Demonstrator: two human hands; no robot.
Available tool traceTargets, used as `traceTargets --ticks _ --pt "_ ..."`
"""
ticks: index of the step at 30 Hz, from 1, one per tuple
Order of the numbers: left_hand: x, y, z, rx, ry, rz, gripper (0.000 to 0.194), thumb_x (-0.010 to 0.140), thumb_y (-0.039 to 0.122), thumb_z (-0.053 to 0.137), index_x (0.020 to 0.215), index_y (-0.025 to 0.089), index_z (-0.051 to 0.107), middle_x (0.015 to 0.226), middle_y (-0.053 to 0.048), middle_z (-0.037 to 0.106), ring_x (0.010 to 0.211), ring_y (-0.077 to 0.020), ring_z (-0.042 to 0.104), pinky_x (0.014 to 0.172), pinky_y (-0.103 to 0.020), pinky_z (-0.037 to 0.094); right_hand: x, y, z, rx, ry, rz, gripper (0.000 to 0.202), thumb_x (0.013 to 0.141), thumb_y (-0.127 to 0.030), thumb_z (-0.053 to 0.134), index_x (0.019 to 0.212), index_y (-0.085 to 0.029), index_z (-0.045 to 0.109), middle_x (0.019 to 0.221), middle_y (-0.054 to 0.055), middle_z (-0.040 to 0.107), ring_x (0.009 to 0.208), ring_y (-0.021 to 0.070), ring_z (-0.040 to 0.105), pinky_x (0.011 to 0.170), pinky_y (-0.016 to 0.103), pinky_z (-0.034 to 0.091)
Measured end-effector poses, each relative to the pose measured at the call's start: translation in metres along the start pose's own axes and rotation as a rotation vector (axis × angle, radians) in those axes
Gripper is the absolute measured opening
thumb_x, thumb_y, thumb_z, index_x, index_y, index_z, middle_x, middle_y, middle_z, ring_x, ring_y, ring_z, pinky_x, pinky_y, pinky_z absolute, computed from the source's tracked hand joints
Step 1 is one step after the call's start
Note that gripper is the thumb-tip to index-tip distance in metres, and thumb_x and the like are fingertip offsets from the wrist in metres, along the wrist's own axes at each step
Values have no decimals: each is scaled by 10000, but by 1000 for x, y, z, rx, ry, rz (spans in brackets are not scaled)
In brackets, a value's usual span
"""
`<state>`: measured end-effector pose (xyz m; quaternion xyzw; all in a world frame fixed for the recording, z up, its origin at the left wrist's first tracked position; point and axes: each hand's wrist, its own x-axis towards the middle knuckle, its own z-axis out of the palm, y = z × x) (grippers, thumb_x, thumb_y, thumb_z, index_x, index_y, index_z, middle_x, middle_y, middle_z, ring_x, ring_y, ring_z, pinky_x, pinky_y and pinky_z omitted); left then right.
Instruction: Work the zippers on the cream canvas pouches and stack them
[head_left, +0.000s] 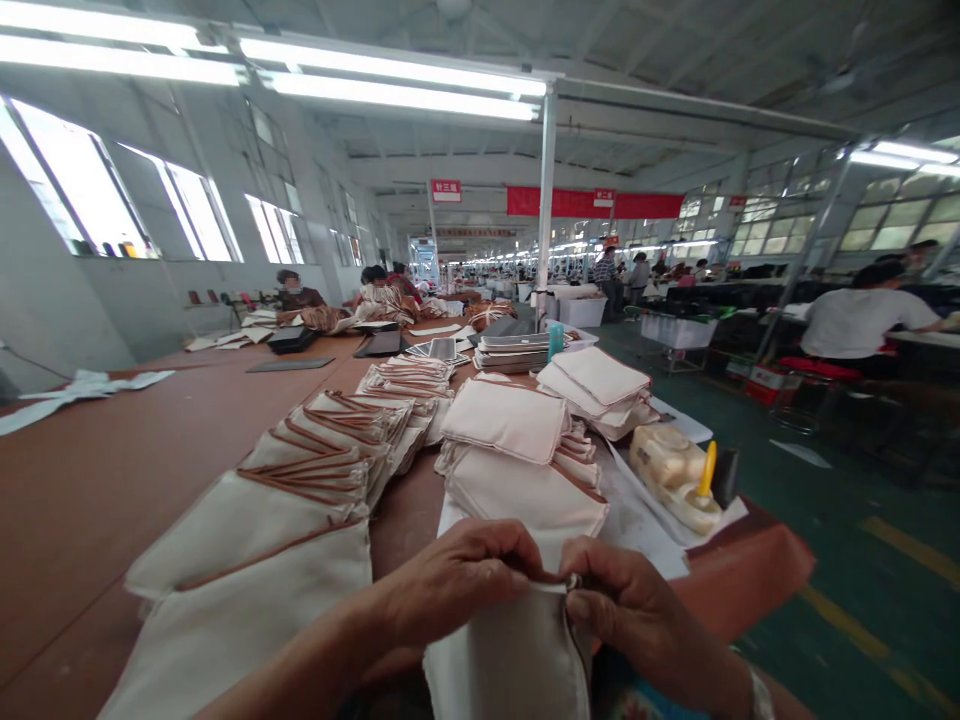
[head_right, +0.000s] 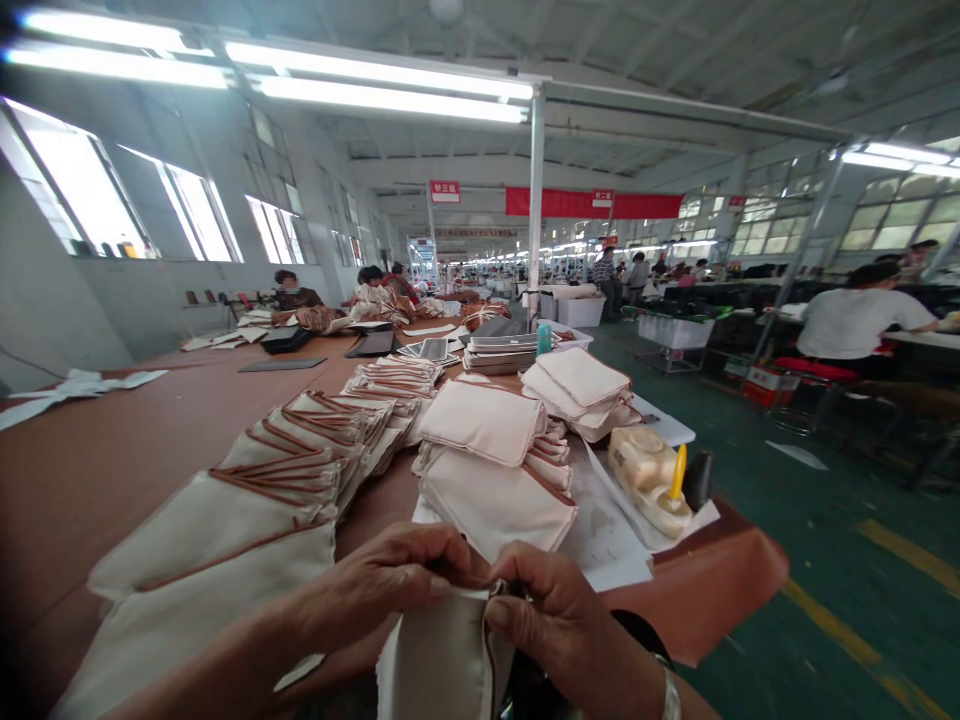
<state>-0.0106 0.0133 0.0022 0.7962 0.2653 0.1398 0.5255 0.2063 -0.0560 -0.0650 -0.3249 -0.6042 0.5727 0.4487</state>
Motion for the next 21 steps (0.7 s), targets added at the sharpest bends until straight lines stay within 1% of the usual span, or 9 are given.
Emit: traceTargets --ticks 2,4,6,9,11,15,18,21 --pt "7 3 1 -15 -46 -40 328 807 431 639 947 137 672 789 5 570 705 -133 462 620 -205 373 2 -3 2 -69 -7 -10 259 916 -418 616 909 -164 567 737 -27 436 669 118 367 582 227 308" --pt "13 5 3 4 -55 -86 410 733 497 728 880 120 666 716 19 529 653 -116 418 560 -193 334 4 -8 4 -134 -2 -2 256 910 -406 629 900 -160 562 774 -18 447 703 126 378 607 232 329" --pt "17 4 4 -6 -67 -118 449 684 527 772 813 111 659 658 33 487 613 -101 372 525 -188 298 5 -12 3 -131 15 19 273 874 -394 678 900 -160 540 799 -17 461 714 125 381 612 230 335" --pt "21 -2 5 -89 -142 -149 429 710 508 763 824 102 683 651 32 472 592 -91 344 525 -192 286 5 -13 -2 -32 0 65 319 822 -367 735 907 -161 506 788 -27 474 681 112 368 574 217 307" --pt "22 -7 6 -141 -168 -184 425 724 497 752 857 97 697 664 22 494 585 -89 351 527 -195 286 5 -9 -7 -24 -16 82 311 810 -346 742 892 -153 513 763 -32 469 664 107 358 554 214 283" --pt "22 -13 8 -178 -160 -258 450 702 509 761 870 96 705 674 8 531 579 -91 367 508 -194 268 5 1 -8 -102 12 75 222 832 -316 681 831 -130 559 708 -31 467 646 111 363 554 225 276" --pt "22 -12 10 -201 -144 -249 443 675 495 788 829 93 686 667 14 519 583 -86 358 510 -195 256 6 3 -3 -132 47 59 168 827 -278 642 788 -133 565 695 -26 483 650 120 379 569 232 295" --pt "21 -8 12 -242 -133 -210 405 686 462 786 789 92 655 647 28 493 574 -77 339 507 -197 240 6 -3 3 -153 90 36 136 830 -253 606 770 -150 541 706 -26 475 664 125 377 578 232 309"
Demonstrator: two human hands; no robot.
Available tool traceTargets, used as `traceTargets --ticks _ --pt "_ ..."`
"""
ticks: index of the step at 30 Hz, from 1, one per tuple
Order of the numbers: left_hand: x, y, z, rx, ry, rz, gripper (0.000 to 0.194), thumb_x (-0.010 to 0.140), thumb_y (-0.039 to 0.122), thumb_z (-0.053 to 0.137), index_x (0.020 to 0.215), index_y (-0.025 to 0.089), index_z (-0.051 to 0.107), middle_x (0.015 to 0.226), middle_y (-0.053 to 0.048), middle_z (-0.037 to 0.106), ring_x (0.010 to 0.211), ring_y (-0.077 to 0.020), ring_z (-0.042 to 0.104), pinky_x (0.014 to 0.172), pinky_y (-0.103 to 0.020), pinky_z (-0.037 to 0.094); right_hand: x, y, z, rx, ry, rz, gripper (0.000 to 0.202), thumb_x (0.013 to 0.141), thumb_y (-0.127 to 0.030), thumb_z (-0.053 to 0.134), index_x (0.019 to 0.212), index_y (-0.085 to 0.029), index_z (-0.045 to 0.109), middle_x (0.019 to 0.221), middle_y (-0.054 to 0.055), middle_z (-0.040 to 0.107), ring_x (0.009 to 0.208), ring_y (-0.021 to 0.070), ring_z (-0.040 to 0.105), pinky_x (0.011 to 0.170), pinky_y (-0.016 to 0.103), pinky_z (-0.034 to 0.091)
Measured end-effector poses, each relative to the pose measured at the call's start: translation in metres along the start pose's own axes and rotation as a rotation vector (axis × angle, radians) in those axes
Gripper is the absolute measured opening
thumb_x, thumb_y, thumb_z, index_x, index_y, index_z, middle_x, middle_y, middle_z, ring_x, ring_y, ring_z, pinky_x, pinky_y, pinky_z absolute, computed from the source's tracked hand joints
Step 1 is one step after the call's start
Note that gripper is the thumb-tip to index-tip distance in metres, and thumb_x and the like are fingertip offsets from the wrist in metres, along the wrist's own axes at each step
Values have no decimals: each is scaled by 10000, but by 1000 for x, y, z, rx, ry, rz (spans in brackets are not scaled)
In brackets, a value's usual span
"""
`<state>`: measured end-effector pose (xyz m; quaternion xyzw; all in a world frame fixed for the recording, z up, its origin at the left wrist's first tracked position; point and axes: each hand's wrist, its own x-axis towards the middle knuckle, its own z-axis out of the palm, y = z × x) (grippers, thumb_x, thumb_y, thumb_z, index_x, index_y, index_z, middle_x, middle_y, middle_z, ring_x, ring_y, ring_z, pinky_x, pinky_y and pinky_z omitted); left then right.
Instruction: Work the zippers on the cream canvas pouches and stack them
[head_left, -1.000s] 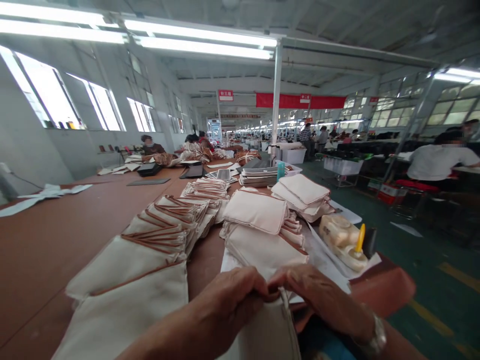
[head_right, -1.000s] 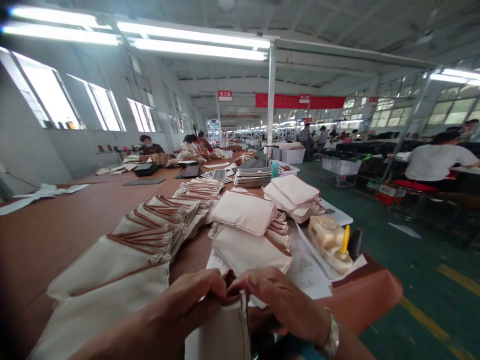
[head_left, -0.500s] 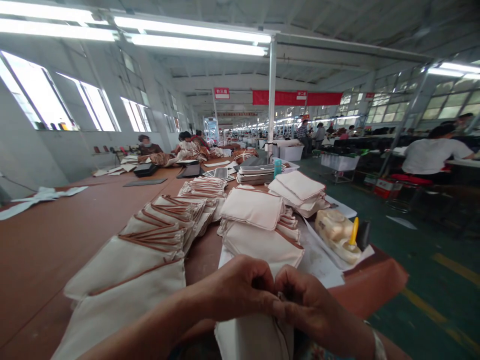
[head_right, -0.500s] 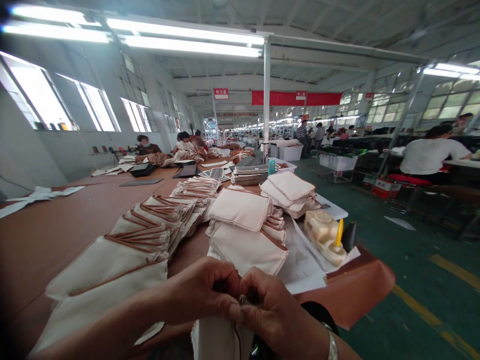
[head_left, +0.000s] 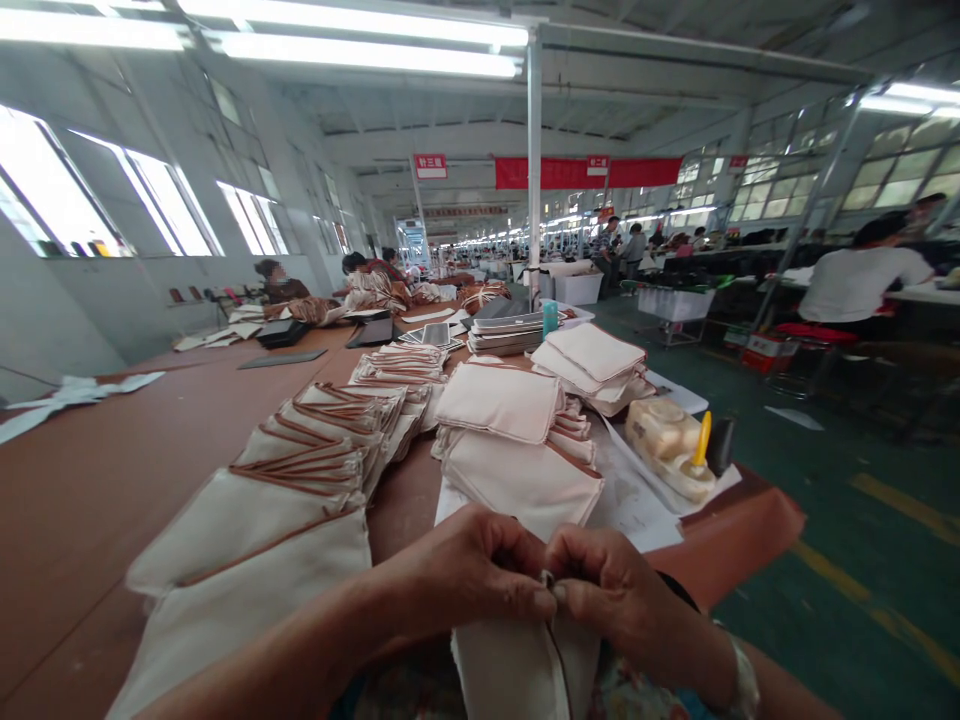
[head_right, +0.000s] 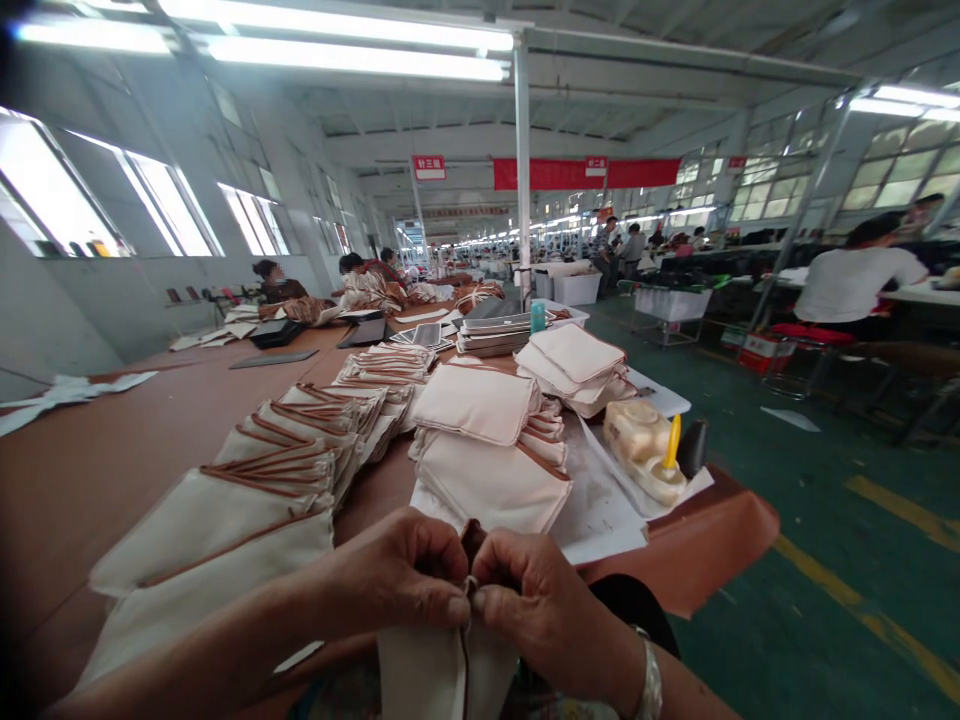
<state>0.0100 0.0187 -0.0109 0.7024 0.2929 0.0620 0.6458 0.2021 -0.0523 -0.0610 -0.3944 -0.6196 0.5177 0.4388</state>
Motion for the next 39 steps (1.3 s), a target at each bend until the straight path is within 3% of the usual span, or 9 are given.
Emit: traceTargets --ticks 9,13,20,24,29,34,39 --pt "-14 5 8 319 109 158 319 888 397 569 766 110 634 652 37 404 605 -86 327 503 -187 243 -6 -24 1 -89 -19 31 152 863 -290 537 766 -173 528 773 3 501 741 160 430 640 252 362" --pt "-19 7 11 193 68 103 324 910 407 539 807 112 626 672 33 411 609 -88 335 511 -192 251 -10 -34 3 -154 -38 35 193 897 -326 507 771 -181 529 785 3 502 739 160 441 637 250 370" --pt "-17 0 13 62 45 39 336 823 428 643 776 97 616 635 36 420 563 -77 310 479 -205 196 -15 -47 0 -383 -77 -47 233 973 -312 435 850 -192 594 856 25 602 811 177 549 729 252 440" --pt "-15 -4 17 23 59 15 268 832 361 612 783 98 625 640 32 439 565 -76 311 485 -205 205 -18 -41 -5 -524 -115 -104 201 991 -218 409 989 -206 609 958 34 625 903 172 570 821 257 440" --pt "-16 -2 22 81 77 -13 207 844 297 565 733 122 575 609 44 391 533 -71 281 454 -206 187 -17 -29 -7 -543 -76 -173 201 989 -168 400 1109 -224 552 972 25 640 898 162 589 795 260 435" --pt "-18 2 25 28 102 -55 256 837 357 583 789 106 601 629 31 434 532 -71 310 457 -193 222 -20 -28 -11 -491 -15 -75 189 997 -338 443 951 -198 562 821 4 594 728 147 532 638 249 407" --pt "-16 -1 28 79 156 -78 277 809 376 604 800 100 620 606 34 440 515 -76 319 437 -195 221 -21 -25 -12 -496 -92 -118 191 933 -286 521 779 -174 509 748 -4 539 665 132 457 587 245 354"
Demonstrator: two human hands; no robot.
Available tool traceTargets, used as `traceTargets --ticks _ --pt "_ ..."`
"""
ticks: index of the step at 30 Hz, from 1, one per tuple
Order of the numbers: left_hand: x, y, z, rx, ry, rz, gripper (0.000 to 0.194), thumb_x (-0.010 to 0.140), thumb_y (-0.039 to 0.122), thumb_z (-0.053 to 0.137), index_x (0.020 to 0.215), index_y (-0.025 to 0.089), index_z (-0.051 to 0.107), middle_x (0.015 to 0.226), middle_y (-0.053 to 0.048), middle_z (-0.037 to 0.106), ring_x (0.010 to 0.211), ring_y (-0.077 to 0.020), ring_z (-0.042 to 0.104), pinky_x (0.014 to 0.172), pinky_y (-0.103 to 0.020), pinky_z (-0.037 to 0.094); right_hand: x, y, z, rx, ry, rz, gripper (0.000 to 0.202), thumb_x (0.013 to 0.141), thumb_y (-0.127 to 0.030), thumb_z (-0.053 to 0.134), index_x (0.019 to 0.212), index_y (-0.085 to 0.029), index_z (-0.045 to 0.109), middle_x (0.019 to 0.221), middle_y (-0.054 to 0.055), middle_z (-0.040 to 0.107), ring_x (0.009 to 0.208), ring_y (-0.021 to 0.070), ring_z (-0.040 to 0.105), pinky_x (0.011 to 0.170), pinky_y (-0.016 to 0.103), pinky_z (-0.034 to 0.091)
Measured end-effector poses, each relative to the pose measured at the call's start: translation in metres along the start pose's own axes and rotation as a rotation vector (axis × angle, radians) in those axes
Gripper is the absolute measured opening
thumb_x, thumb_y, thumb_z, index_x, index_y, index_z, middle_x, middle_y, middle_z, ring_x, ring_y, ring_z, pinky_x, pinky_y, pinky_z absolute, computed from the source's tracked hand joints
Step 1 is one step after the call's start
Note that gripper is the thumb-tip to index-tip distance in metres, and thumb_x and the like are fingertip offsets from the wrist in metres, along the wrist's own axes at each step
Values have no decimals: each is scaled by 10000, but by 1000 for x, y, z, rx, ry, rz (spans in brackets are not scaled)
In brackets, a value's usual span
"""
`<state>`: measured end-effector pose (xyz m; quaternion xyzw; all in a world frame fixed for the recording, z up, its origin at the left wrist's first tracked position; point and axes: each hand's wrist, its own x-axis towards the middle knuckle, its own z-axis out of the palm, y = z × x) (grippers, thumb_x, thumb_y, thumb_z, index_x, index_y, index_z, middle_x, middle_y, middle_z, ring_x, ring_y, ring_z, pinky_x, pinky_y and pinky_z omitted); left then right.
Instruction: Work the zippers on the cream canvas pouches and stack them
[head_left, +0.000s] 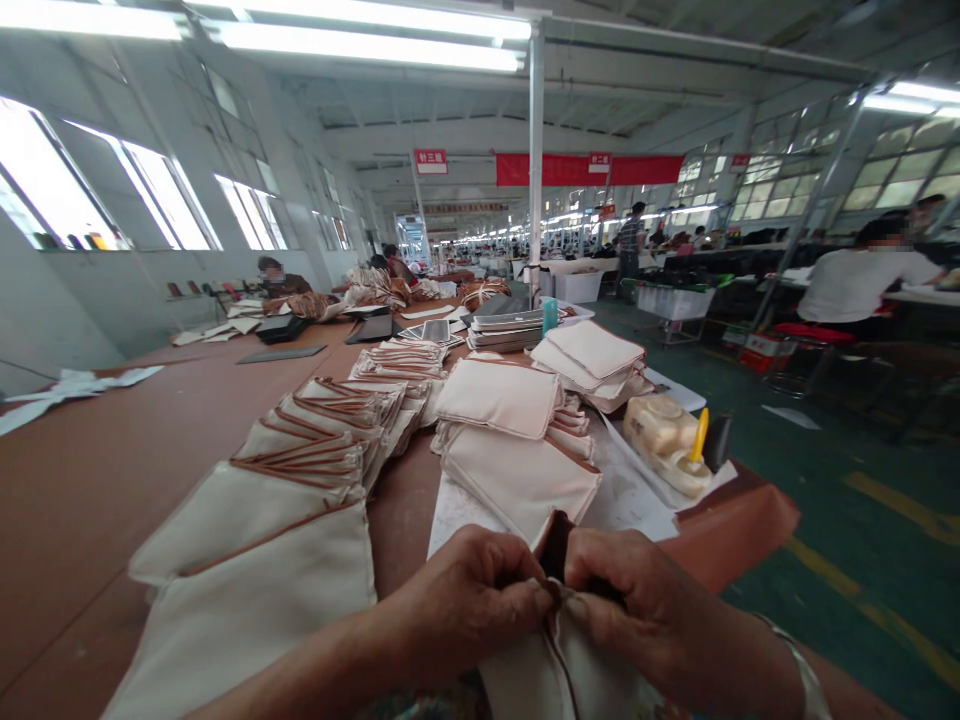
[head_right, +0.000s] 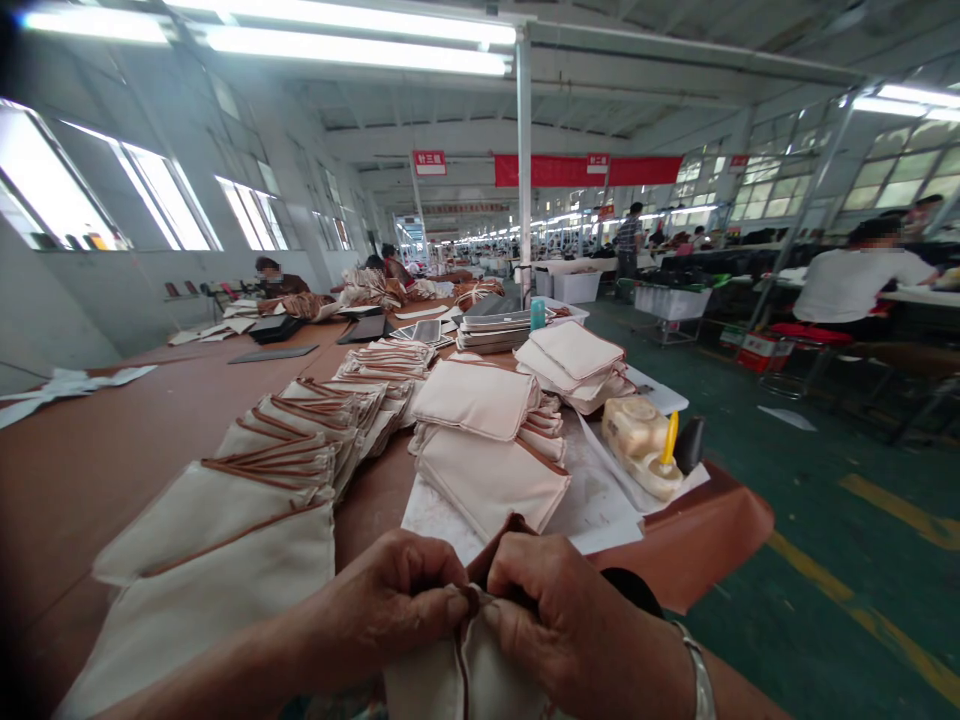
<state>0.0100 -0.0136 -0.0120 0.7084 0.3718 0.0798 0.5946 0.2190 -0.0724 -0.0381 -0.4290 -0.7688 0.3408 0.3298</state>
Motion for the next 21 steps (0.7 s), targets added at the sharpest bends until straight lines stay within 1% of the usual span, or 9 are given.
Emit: traceTargets --ticks 2,6,8,10,12,14,17,19,21 --pt "2 -2 1 17 -1 1 253 810 353 594 802 103 632 601 35 447 511 -76 325 433 -193 219 0 0 -2 79 -32 35 209 951 -282 486 785 -163 530 761 3 543 701 138 469 617 245 364" --pt "3 -6 2 3 -41 -6 243 808 335 587 809 101 648 621 26 476 520 -77 342 447 -192 230 1 -3 -9 286 -115 161 327 990 -396 431 822 -150 563 748 -7 490 694 134 417 615 244 355" --pt "2 -7 3 -4 -24 -12 262 813 355 585 827 101 645 625 26 468 524 -80 340 451 -197 232 1 -4 -8 301 -88 154 363 996 -444 410 842 -151 559 754 -10 479 694 134 406 616 245 355" --pt "2 -8 5 8 19 -1 264 815 364 582 816 104 631 618 34 436 531 -81 322 451 -202 220 2 -4 -3 276 -43 121 342 983 -454 440 861 -155 554 769 -10 491 692 131 413 602 238 350" --pt "2 -9 7 42 52 3 249 808 353 581 785 108 614 609 40 404 536 -81 301 449 -208 200 2 -2 5 258 -6 115 271 941 -409 533 841 -157 547 751 -20 488 667 121 404 568 226 333" --pt "2 -10 9 61 53 -9 222 795 331 573 771 112 602 602 42 394 533 -81 289 443 -215 185 3 0 13 259 14 134 195 889 -321 604 805 -153 550 720 -28 488 643 113 400 549 219 323" --pt "2 -10 10 44 20 -22 160 769 284 552 759 127 579 593 49 385 523 -79 274 436 -221 177 5 2 22 267 75 186 76 824 -186 607 765 -145 583 685 -20 527 619 115 434 542 219 338" --pt "2 -10 10 14 -1 -18 141 761 278 550 731 141 550 587 55 365 519 -76 263 432 -221 169 6 1 24 262 141 209 55 788 -126 586 737 -145 595 669 -16 541 608 118 454 533 218 346" --pt "2 -10 10 -48 -24 -14 160 763 298 566 722 147 532 585 58 357 514 -75 259 434 -221 163 5 0 24 261 180 161 83 779 -90 559 743 -151 604 687 -7 559 624 125 489 549 217 374"
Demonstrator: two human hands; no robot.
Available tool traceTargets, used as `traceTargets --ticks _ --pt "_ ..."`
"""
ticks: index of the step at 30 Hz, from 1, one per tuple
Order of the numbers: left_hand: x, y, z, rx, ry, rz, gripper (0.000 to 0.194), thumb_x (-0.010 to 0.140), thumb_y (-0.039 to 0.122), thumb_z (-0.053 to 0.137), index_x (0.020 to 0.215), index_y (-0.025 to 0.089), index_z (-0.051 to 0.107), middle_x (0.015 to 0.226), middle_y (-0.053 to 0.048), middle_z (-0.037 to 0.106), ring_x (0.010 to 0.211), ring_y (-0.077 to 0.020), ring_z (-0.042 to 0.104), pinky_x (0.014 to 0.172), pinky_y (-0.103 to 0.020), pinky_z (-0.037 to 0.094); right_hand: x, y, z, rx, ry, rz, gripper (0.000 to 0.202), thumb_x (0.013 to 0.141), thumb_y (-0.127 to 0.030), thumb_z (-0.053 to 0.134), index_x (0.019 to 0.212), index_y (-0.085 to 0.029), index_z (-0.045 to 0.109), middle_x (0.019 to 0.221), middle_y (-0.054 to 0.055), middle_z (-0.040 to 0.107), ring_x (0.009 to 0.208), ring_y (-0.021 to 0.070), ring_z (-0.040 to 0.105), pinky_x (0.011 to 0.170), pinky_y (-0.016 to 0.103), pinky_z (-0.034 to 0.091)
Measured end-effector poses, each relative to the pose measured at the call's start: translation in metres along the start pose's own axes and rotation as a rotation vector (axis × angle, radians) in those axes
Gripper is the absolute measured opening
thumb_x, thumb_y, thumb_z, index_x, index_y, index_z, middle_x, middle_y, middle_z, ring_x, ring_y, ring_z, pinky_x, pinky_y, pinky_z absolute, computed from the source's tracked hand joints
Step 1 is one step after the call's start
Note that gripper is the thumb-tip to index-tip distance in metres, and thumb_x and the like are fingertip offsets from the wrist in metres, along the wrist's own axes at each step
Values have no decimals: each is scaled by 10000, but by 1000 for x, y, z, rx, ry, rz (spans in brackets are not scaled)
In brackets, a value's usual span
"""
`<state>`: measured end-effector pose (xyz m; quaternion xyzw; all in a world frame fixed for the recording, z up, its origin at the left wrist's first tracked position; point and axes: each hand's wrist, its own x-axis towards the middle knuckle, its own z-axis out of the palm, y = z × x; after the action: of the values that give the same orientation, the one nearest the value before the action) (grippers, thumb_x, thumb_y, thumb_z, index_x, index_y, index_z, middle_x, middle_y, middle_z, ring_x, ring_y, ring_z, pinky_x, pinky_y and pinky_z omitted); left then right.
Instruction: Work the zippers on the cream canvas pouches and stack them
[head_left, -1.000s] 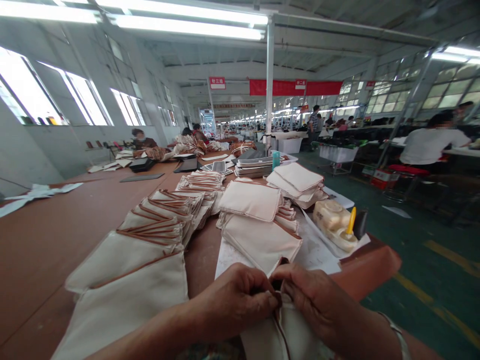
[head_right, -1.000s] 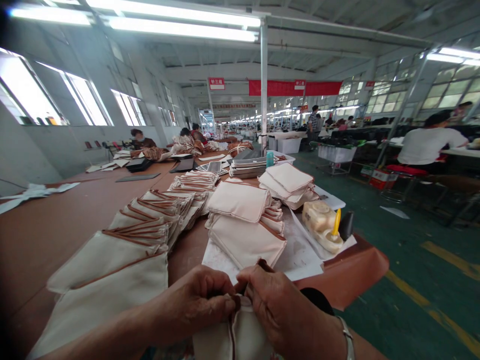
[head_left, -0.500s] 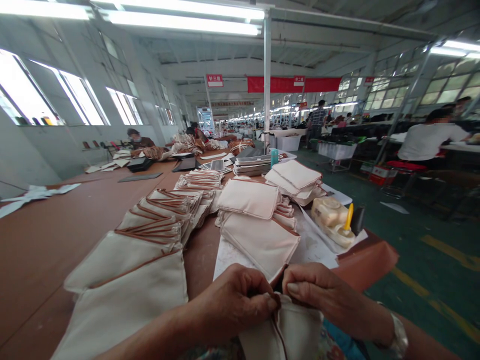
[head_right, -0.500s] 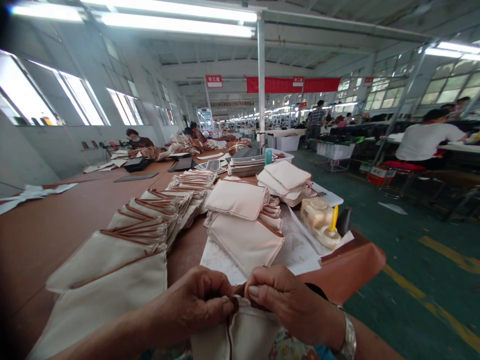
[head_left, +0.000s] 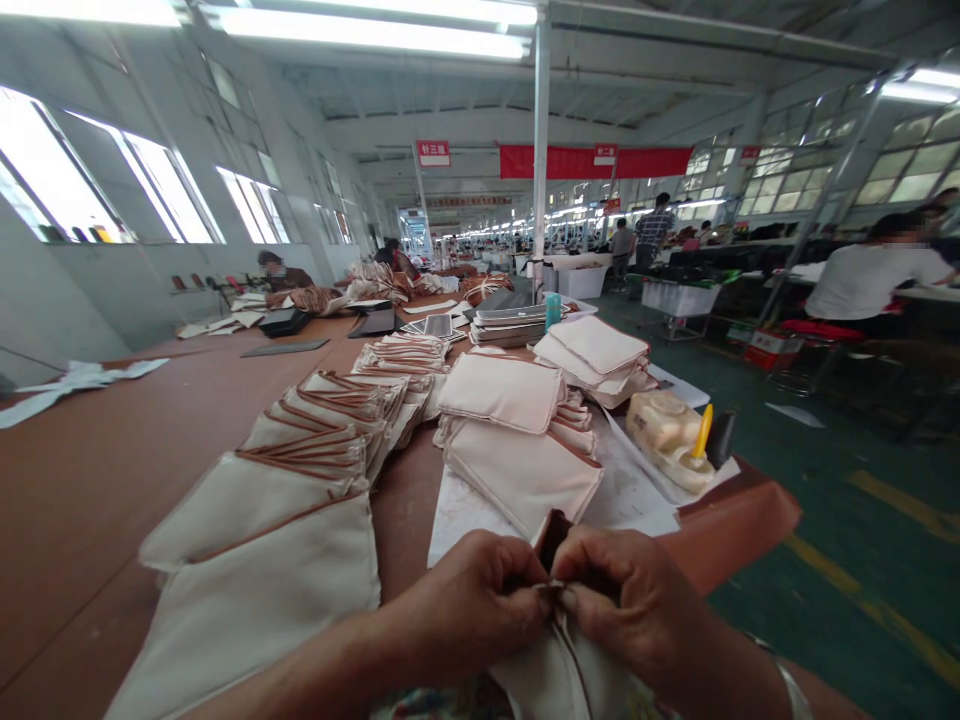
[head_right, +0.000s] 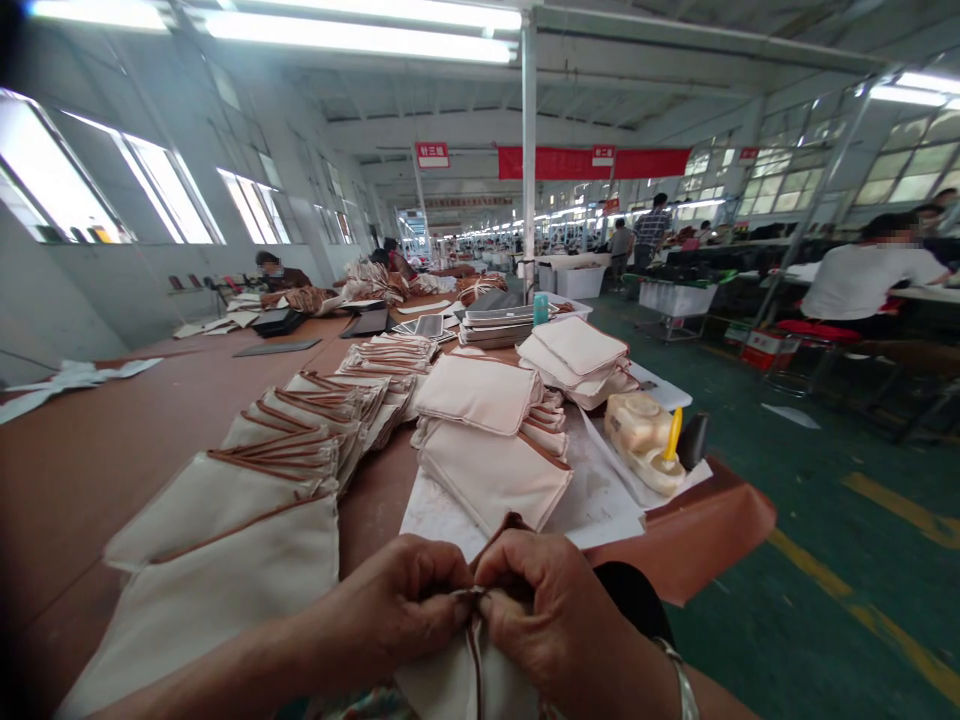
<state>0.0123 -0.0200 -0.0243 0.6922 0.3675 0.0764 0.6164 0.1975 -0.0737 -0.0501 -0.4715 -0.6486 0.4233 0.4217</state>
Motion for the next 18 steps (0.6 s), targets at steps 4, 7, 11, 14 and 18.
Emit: traceTargets --ticks 4,7,11,14,18 --pt "-4 0 -4 -259 -53 -17 184 696 304 654 740 135 594 586 42 424 507 -80 299 460 -212 206 -6 -2 -5 -46 -27 -326 154 836 -72 515 872 -177 621 797 20 595 736 148 565 668 235 441" --pt "-7 -1 -6 -403 -28 -21 282 679 393 729 749 128 664 695 -24 554 566 -116 420 499 -218 289 -13 -1 -9 -205 -60 -539 203 883 -76 493 999 -197 608 852 46 600 754 154 561 656 236 438" --pt "-7 -8 -2 -463 -55 -27 471 744 569 705 763 101 658 680 -21 536 555 -100 408 526 -220 300 -18 6 -14 -574 -85 -627 172 931 -152 486 1056 -191 597 784 64 600 663 175 523 580 270 401" --pt "-5 -11 3 -408 -89 -36 466 674 522 801 747 85 656 620 15 498 521 -65 350 503 -201 247 -22 8 -17 -786 -127 -688 204 950 -161 450 1091 -161 597 780 96 650 653 204 559 593 309 421" --pt "-6 -9 5 -423 -128 -61 434 632 469 836 773 91 676 625 12 533 516 -66 382 500 -198 268 -31 3 -15 -776 -119 -768 210 970 -169 422 1083 -178 599 752 91 685 633 197 594 613 312 453"
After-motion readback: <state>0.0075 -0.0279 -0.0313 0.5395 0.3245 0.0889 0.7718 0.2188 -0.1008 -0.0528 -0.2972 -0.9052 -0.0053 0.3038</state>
